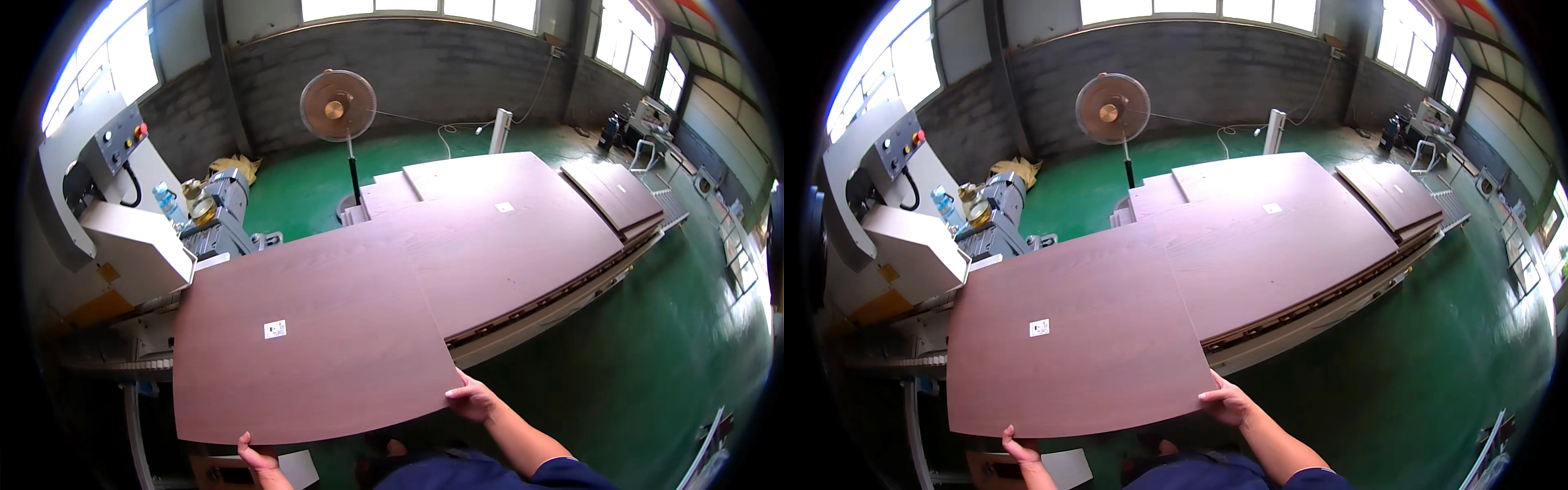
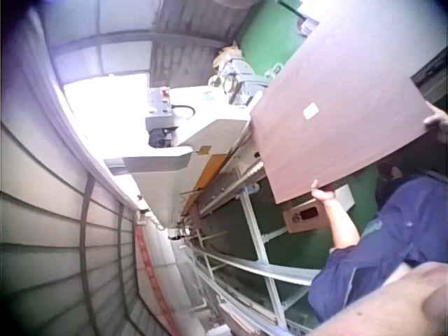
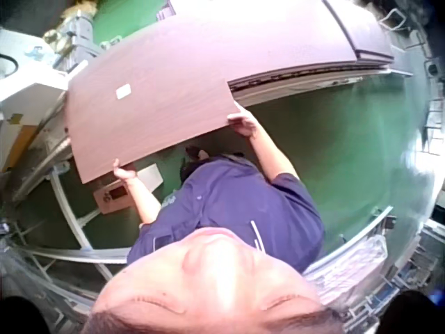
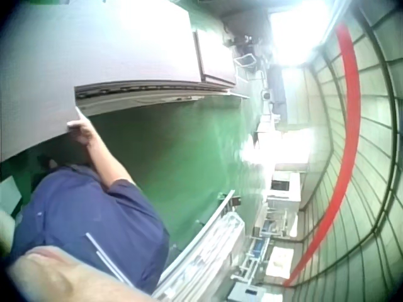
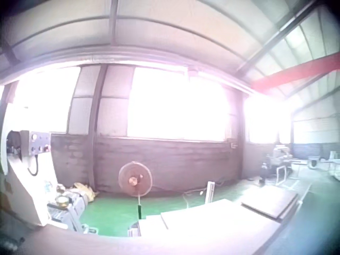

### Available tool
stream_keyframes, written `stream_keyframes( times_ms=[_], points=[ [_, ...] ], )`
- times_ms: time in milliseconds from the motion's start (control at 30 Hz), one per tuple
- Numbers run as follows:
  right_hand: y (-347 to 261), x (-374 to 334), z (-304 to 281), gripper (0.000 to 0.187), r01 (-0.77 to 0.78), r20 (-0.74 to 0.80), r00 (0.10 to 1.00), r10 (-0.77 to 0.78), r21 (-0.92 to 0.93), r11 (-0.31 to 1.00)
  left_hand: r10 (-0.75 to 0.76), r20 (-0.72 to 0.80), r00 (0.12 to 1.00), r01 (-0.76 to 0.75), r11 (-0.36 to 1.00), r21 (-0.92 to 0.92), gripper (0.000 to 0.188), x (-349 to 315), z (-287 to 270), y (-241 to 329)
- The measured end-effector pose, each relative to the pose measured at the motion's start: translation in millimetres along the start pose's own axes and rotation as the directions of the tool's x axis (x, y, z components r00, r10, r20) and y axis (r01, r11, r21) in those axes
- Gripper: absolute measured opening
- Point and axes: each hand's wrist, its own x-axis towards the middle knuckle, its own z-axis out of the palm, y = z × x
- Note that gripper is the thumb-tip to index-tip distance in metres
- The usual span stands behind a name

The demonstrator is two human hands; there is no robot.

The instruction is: The person unloads processed wooden boards from an industrial machine conveyor and stacks them one by one onto a table.

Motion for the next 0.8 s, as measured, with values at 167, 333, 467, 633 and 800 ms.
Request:
stream_keyframes(
  times_ms=[167, 333, 467, 633, 800],
  points=[
    [-43.1, -53.1, -33.4, 0.073, 0.096, 0.007, 0.995, -0.096, 0.036, 0.995, -0.014, 0.045, 0.999, 0.016, 0.999, -0.047, 0.052, -33.0, 23.0, -50.7],
    [-68.2, -110.7, -101.7, 0.073, 0.133, -0.011, 0.991, -0.133, 0.094, 0.987, -0.048, 0.035, 0.998, 0.049, 0.998, -0.029, 0.060, -79.0, 57.4, -90.4],
    [-92.4, -181.7, -119.3, 0.073, 0.229, -0.006, 0.973, -0.230, 0.124, 0.966, -0.115, 0.117, 0.986, 0.119, 0.993, -0.023, 0.038, -112.5, 86.6, -125.1],
    [-112.1, -253.4, -164.5, 0.073, 0.403, -0.045, 0.915, -0.401, 0.174, 0.899, -0.220, 0.209, 0.953, 0.218, 0.975, 0.035, 0.032, -132.6, 162.6, -173.1],
    [-147.5, -307.6, -176.1, 0.072, 0.581, -0.195, 0.811, -0.551, 0.158, 0.798, -0.384, 0.381, 0.841, 0.358, 0.923, 0.140, 0.034, -143.6, 279.3, -226.7]
  ],
)
